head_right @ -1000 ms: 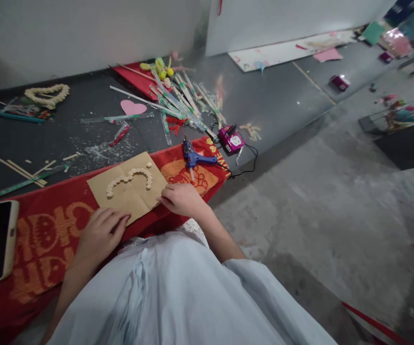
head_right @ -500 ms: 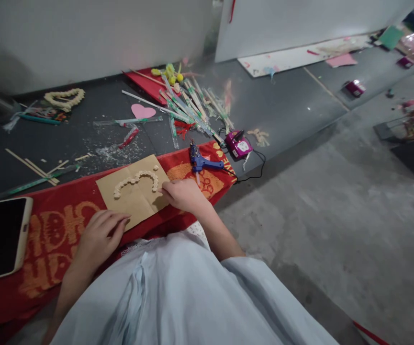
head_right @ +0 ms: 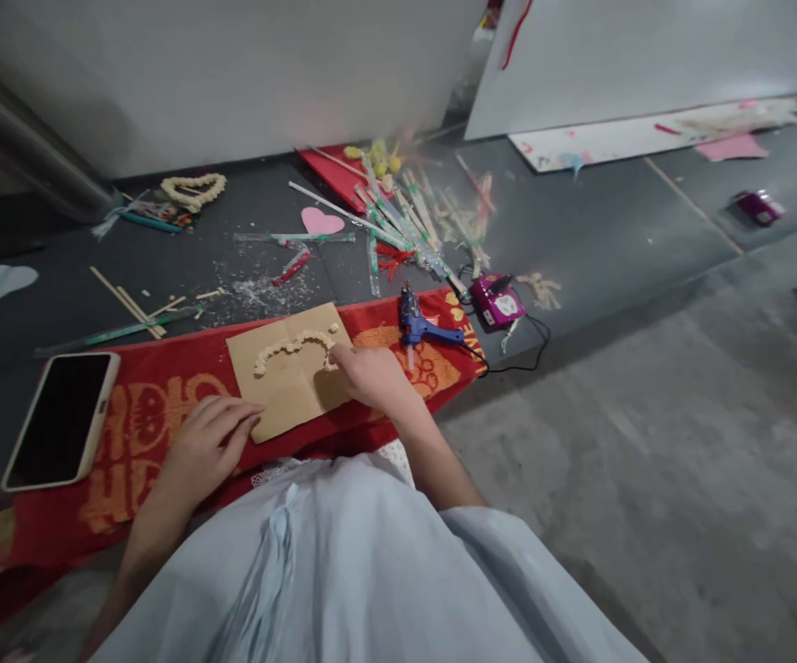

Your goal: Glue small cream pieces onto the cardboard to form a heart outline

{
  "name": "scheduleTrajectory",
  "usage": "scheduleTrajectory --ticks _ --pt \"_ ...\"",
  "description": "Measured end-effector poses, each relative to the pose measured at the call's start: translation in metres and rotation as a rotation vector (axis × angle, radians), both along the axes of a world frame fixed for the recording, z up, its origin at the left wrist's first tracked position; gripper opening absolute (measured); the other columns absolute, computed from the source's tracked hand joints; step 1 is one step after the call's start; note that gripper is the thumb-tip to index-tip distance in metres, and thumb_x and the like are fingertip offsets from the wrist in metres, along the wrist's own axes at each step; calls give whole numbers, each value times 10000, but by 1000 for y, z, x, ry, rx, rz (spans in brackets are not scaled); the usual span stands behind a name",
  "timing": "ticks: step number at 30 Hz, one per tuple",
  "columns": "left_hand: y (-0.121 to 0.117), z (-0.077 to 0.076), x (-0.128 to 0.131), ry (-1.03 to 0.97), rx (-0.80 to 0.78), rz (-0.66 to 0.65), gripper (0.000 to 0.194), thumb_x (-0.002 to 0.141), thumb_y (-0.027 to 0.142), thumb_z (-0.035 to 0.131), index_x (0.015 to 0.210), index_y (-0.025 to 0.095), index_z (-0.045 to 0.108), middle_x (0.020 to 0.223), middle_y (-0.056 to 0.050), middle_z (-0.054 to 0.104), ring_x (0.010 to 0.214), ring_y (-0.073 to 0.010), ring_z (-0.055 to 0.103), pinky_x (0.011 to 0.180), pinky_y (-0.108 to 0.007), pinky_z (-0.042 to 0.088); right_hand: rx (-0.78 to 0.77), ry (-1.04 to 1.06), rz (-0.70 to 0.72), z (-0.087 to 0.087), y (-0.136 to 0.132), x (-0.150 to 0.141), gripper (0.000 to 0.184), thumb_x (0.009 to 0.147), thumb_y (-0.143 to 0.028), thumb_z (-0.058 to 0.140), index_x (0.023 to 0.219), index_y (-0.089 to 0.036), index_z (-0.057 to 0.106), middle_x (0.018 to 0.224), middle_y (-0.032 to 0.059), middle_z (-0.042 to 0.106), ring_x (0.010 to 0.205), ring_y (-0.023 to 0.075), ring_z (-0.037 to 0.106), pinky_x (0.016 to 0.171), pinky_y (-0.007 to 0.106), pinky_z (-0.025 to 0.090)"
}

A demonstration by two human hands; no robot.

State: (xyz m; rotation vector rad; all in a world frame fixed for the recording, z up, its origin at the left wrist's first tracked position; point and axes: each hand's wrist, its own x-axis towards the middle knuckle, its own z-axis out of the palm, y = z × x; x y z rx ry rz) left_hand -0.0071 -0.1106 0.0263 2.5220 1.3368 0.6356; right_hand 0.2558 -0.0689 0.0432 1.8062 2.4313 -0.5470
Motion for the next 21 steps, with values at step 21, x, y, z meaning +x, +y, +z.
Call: scheduleTrajectory --ticks 21 --pt "85 22 -57 402 -151 545 367 901 237 376 1045 131 697 1033 -154 705 984 -303 637 873 -421 480 8 282 116 -21 -5 -15 279 937 -201 384 1115 -174 597 959 77 753 826 210 697 676 258 391"
